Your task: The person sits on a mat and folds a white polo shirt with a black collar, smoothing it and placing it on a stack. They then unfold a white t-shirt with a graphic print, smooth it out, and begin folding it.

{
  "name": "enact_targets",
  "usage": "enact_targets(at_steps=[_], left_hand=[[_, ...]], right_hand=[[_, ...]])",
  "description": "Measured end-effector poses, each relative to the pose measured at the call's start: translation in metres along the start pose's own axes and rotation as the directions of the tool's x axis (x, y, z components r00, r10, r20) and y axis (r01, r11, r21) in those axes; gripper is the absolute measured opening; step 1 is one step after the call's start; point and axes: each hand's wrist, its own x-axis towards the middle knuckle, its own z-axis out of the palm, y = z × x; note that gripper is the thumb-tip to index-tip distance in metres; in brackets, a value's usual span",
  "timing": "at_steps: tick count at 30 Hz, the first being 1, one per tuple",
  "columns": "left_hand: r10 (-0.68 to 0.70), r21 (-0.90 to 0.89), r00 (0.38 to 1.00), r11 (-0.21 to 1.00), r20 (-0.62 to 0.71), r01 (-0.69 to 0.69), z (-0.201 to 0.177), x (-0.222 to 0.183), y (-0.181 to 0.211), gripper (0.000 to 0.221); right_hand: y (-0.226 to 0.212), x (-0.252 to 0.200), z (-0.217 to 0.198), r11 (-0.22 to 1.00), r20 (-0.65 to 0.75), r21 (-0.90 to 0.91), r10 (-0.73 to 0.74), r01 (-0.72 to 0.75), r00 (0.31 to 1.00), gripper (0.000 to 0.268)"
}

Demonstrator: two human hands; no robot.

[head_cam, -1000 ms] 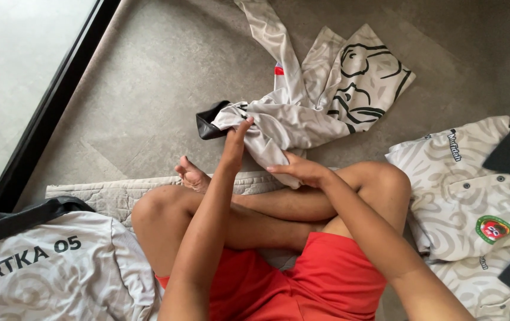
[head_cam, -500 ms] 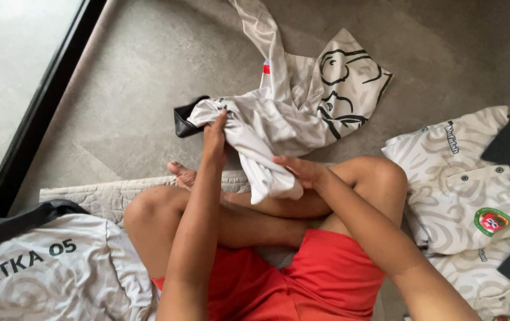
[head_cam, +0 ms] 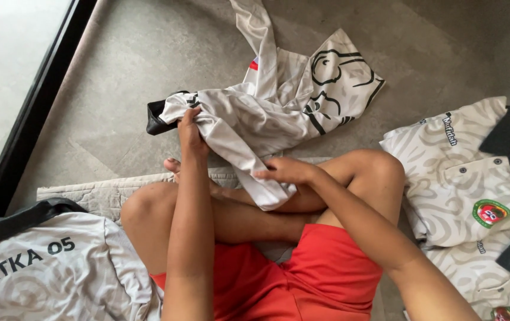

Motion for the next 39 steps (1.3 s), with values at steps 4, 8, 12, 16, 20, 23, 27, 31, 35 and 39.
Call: enact_targets(at_steps=[4, 8, 12, 16, 20, 23, 27, 31, 35, 39], left_hand=[[0.011, 0.008, 0.999, 1.0, -0.034, -0.011, 0.001, -0.007, 0.003, 0.055], [0.026, -0.032, 0.999, 0.999, -0.028, -0.027, 0.0, -0.001, 0.004, 0.05], [0.024, -0.029, 0.999, 0.999, -0.042, -0.025, 0.002, -0.014, 0.014, 0.051], [0.075, 0.098, 0.99, 0.993, -0.117, -0.064, -0.003, -0.022, 0.029, 0.058], [0.091, 0.261, 0.972, 0.965, -0.215, -0.033, 0.014, -0.07, 0.045, 0.067], [0.109, 0.373, 0.963, 0.928, -0.247, -0.009, 0.032, -0.106, 0.056, 0.07], [0.067, 0.54, 0.967, 0.838, -0.247, 0.079, 0.04, -0.117, 0.055, 0.08], [-0.101, 0.588, 0.971, 0.78, -0.217, 0.213, 0.057, -0.141, 0.062, 0.089], [-0.232, 0.775, 0.967, 0.589, -0.109, 0.229, 0.054, -0.133, 0.043, 0.093], [-0.14, 0.863, 0.986, 0.482, -0.093, 0.15, 0.004, -0.038, -0.022, 0.072]], right_hand=[[0.04, 0.028, 0.03, 0.942, 0.013, -0.322, -0.092, 0.092, 0.996, 0.061], [0.065, 0.018, 0.064, 0.764, 0.067, 0.642, -0.135, 0.061, 0.989, 0.062], [0.085, 0.038, 0.111, 0.512, 0.238, 0.847, -0.12, -0.145, 0.964, 0.054], [0.03, -0.006, 0.083, 0.743, 0.185, 0.664, -0.045, -0.091, 0.982, 0.044], [0.04, -0.012, -0.011, 0.903, 0.083, 0.421, -0.132, 0.086, 0.988, 0.043], [0.126, 0.023, -0.098, 0.934, -0.282, 0.313, -0.079, 0.17, 0.956, 0.048], [0.271, 0.055, -0.176, 0.922, -0.819, 0.348, 0.386, -0.167, 0.425, 0.043], [0.274, 0.025, -0.146, 0.783, -0.655, 0.531, 0.622, -0.325, 0.429, 0.064], [0.28, 0.035, -0.143, 0.755, -0.509, 0.599, 0.617, -0.268, 0.6, 0.065], [0.247, 0.028, -0.14, 0.836, -0.57, 0.46, 0.535, -0.298, 0.623, 0.053]])
